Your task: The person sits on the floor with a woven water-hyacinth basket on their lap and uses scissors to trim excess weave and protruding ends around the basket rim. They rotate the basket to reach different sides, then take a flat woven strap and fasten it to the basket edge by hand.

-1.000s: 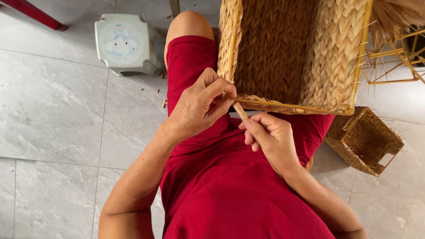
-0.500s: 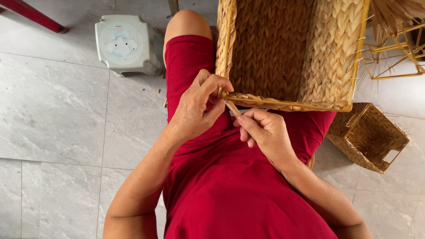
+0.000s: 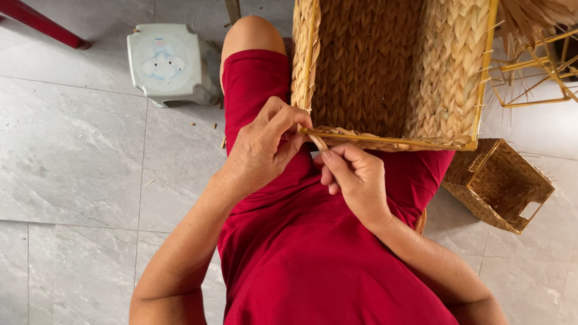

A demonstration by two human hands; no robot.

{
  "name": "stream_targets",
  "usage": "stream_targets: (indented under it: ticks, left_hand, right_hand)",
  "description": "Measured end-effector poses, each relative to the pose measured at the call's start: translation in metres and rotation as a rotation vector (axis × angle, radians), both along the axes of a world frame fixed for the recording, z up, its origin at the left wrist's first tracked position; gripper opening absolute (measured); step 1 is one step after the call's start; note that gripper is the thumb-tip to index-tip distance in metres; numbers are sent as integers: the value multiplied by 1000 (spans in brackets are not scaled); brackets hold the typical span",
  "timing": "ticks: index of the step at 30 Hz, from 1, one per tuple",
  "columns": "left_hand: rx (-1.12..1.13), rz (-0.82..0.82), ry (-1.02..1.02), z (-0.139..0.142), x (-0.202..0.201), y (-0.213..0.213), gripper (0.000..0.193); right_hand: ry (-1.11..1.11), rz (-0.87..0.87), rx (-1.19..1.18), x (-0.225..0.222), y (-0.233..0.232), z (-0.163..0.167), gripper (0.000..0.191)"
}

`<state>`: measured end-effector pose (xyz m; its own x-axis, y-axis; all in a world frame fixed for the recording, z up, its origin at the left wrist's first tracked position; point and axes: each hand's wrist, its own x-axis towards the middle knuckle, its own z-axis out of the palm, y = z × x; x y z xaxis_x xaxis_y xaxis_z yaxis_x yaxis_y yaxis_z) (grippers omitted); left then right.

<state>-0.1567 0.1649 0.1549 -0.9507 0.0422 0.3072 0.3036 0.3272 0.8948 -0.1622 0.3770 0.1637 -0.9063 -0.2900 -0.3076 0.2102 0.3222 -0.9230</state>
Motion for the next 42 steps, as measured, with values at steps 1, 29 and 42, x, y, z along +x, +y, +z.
stream_targets:
  ticks: [1, 29, 42]
  left_hand:
    - [-30, -23, 11, 4, -1, -2, 25]
    - [-1020, -507, 168, 53, -78, -7, 16]
    - [-245, -87, 173, 45, -32, -45, 9]
  right_hand:
    - [8, -6, -6, 0, -2, -1, 20]
    - [141, 47, 33, 0, -11, -6, 19]
    - [693, 310, 459, -49, 2, 72, 19]
